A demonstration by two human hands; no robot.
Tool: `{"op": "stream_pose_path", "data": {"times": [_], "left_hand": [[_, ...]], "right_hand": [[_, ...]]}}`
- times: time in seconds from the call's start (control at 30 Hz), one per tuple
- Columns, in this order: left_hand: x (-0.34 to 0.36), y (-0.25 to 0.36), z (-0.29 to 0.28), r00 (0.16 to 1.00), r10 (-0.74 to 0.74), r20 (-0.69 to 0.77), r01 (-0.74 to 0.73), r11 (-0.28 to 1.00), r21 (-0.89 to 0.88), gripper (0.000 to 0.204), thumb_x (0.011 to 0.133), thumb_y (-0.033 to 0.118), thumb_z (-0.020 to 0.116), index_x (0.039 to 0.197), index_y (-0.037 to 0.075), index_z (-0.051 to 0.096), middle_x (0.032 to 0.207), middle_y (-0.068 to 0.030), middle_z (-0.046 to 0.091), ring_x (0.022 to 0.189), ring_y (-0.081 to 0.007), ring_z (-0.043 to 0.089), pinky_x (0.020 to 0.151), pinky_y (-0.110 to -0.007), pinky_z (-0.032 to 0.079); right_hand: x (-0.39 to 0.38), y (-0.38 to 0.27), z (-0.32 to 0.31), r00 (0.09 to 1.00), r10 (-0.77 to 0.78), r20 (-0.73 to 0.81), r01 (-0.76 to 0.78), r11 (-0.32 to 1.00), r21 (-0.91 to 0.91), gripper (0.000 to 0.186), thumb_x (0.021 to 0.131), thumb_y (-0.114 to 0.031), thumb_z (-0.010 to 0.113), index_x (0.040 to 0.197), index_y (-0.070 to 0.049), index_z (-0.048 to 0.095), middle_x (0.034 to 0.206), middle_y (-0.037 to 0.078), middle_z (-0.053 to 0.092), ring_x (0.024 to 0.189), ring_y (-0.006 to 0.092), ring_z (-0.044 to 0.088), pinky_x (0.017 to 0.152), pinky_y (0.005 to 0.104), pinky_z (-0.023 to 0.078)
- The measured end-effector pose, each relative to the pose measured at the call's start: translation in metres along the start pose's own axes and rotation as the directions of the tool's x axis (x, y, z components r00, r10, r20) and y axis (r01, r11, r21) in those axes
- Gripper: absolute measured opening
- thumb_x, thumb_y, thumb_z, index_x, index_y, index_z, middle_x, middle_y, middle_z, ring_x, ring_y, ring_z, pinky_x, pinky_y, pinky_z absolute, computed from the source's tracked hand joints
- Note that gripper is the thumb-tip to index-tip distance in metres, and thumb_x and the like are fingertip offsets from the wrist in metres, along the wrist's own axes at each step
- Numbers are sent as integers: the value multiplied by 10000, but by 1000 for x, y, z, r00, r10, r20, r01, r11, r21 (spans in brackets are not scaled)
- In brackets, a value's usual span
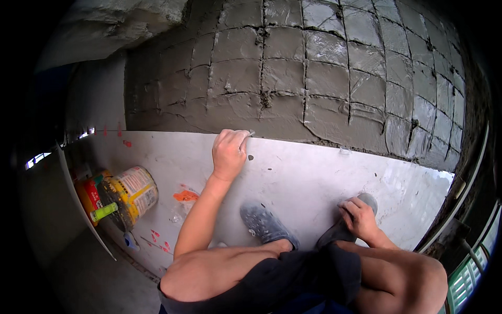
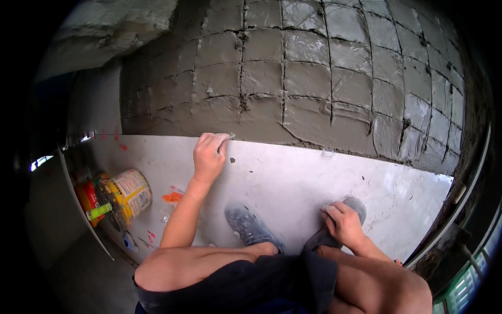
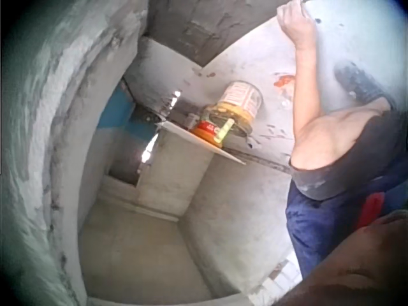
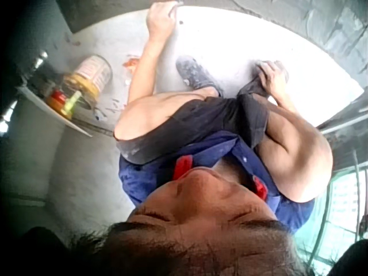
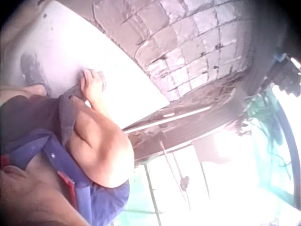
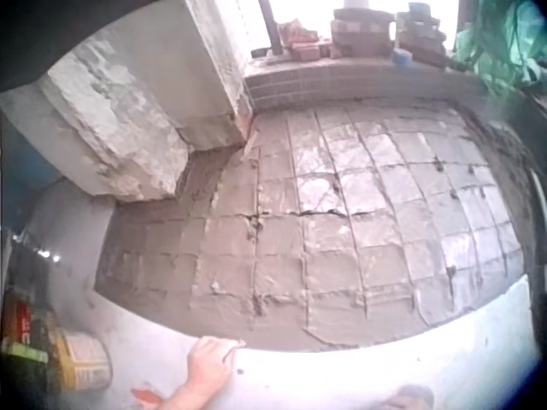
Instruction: The person prepares a concrete floor with mortar and then works with another person to place a large tile into position, finishing by pressing it into place.
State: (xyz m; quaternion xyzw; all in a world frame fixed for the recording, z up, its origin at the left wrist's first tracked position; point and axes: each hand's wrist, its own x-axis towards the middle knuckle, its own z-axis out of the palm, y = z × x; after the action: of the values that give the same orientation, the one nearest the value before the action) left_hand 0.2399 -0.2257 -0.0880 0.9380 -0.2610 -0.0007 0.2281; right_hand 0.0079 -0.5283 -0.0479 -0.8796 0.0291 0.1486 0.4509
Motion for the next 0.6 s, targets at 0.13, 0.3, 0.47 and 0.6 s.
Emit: {"op": "stream_pose_path", "data": {"times": [0.13,0.3,0.47,0.6], "left_hand": [[0,1,1,995,42,91,-47,997,55,175,693,-51,640,854,16,648,793,-113,648,774,-292,581,701,-379,480],[6,6,-2,974,88,209,-108,990,87,272,647,-113,554,874,5,646,801,-126,640,801,-301,574,716,-384,484],[14,9,-3,947,90,307,-107,993,40,332,626,-132,523,909,-5,642,821,-134,637,818,-308,568,731,-390,479],[20,5,-7,939,112,325,-121,993,8,328,626,-130,531,909,-8,645,811,-137,634,807,-312,565,725,-390,474]], "right_hand": [[-11,9,11,1000,-11,-16,11,999,-38,142,742,-40,676,880,-62,650,798,87,611,704,291,596,610,366,481],[-10,12,17,997,23,-68,-28,997,-74,109,760,-77,672,866,-78,648,775,71,601,685,274,597,593,362,484],[-9,15,17,996,38,-86,-45,995,-89,82,776,-96,667,855,-82,649,786,56,604,671,263,600,570,355,487],[-7,15,19,994,29,-101,-39,994,-100,97,766,-88,671,861,-89,651,798,56,609,674,268,602,571,350,488]]}}
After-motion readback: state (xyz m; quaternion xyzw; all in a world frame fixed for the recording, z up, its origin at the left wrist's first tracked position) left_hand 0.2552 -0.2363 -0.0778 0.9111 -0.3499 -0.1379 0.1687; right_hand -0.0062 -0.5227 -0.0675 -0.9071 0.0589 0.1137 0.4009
